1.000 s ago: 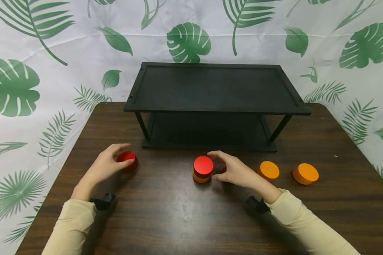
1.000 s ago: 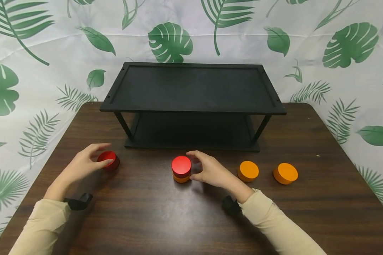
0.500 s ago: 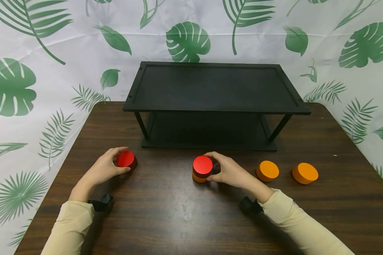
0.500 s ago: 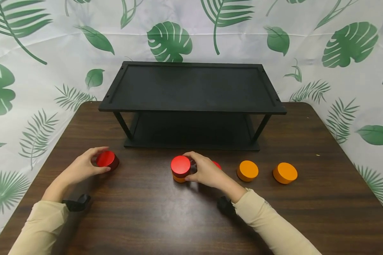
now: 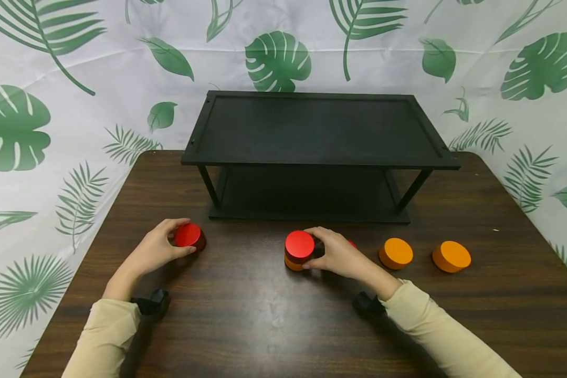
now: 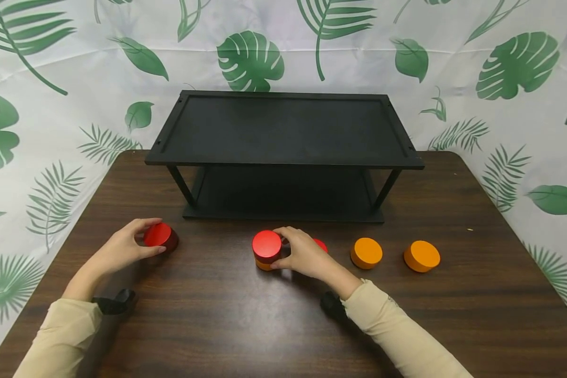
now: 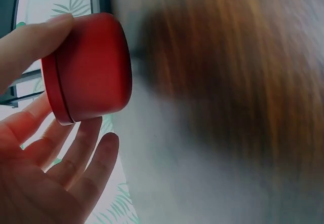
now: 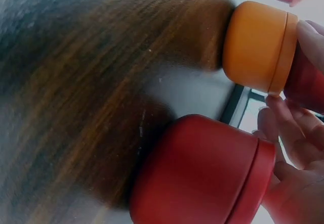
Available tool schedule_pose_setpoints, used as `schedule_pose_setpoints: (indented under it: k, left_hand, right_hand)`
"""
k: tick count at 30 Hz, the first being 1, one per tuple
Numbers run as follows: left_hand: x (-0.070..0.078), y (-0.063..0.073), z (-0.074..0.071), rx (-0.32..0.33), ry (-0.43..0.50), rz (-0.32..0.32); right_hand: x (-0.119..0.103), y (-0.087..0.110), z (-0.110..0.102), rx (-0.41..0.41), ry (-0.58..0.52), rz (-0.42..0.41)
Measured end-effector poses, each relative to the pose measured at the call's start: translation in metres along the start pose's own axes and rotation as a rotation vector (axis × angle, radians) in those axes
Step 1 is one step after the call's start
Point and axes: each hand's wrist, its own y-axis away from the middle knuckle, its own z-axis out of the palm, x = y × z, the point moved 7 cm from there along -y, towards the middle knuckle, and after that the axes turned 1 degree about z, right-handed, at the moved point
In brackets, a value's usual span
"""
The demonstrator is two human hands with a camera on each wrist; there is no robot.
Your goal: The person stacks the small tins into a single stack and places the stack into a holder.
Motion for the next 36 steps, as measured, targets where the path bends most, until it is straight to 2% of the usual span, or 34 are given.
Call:
schedule_pose_setpoints:
  k: [10, 17, 27, 36]
  left_hand:
    - [0.029, -0.001, 0.0, -0.017, 0.094, 0.057]
    - [0.056, -0.006, 0.003, -0.015, 0.138, 0.117]
    - [0.096, -0.011, 0.013, -0.058, 0.212, 0.152]
    - [0.136, -0.015, 0.024, -0.081, 0.226, 0.275]
  right_hand:
    - [0.001, -0.001, 0.001, 0.016, 0.062, -0.003]
    - [0.002, -0.001, 0.001, 0.018, 0.086, 0.007]
    - [0.002, -0.001, 0.002, 0.018, 0.09, -0.019]
    - [0.002, -0.001, 0.001, 0.025, 0.094, -0.029]
